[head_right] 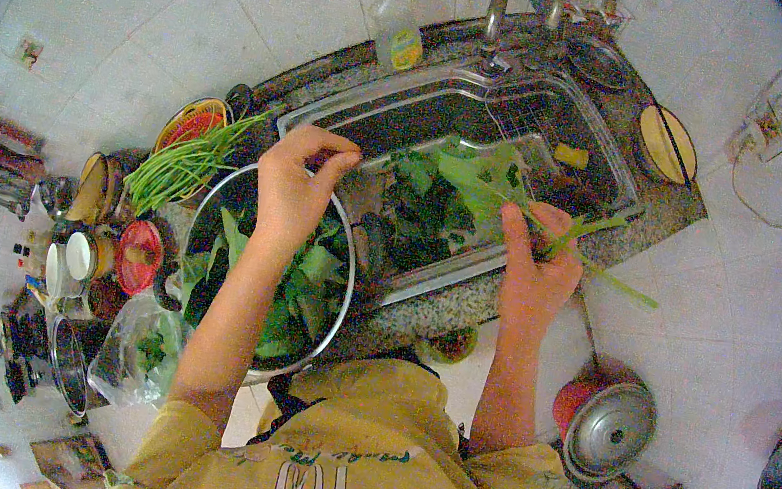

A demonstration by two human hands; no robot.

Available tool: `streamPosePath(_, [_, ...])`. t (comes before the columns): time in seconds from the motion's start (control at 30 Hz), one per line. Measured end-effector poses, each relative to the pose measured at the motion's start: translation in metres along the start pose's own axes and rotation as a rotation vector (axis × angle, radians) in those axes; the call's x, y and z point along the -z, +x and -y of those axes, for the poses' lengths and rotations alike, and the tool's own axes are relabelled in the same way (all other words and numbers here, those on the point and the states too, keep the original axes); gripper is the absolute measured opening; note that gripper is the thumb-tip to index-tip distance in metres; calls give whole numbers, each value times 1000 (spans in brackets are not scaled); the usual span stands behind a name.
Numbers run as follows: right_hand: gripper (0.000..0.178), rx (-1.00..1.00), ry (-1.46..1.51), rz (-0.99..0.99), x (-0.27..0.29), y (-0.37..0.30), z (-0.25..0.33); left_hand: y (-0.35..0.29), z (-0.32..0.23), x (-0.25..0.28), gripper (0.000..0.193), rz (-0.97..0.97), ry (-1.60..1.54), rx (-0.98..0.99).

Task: The person stands at a kitchen counter and prepares green leafy vegetables by hand. They pick up stems, remove the leaves, and place the leaves into a metal bowl while discarding the stems into the sink. The process is repeated for multiple stems throughout the clip.

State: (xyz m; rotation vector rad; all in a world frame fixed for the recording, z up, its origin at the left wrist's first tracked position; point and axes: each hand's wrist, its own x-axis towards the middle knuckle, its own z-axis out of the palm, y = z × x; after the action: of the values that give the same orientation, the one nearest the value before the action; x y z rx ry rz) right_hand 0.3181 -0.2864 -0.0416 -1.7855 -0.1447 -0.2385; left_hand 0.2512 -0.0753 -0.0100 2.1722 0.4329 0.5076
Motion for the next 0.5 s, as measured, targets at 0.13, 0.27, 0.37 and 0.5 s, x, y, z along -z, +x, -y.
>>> streamPosePath(0.13, [17, -129, 194, 215, -6, -10, 8, -7, -7, -3, 39, -2, -269, -197])
streamPosePath(0.27, [18, -89, 389, 466, -24, -27, 22, -26, -13, 6, 28, 190, -182, -288])
streamPosePath(0.37, [15, -7, 337, 502, -35, -30, 42, -43, -10, 25, 15, 26, -215, -186])
streamPosePath(0.5, [8, -150, 490, 457, -51, -40, 47, -61, -4, 53, 14, -171, -23, -346])
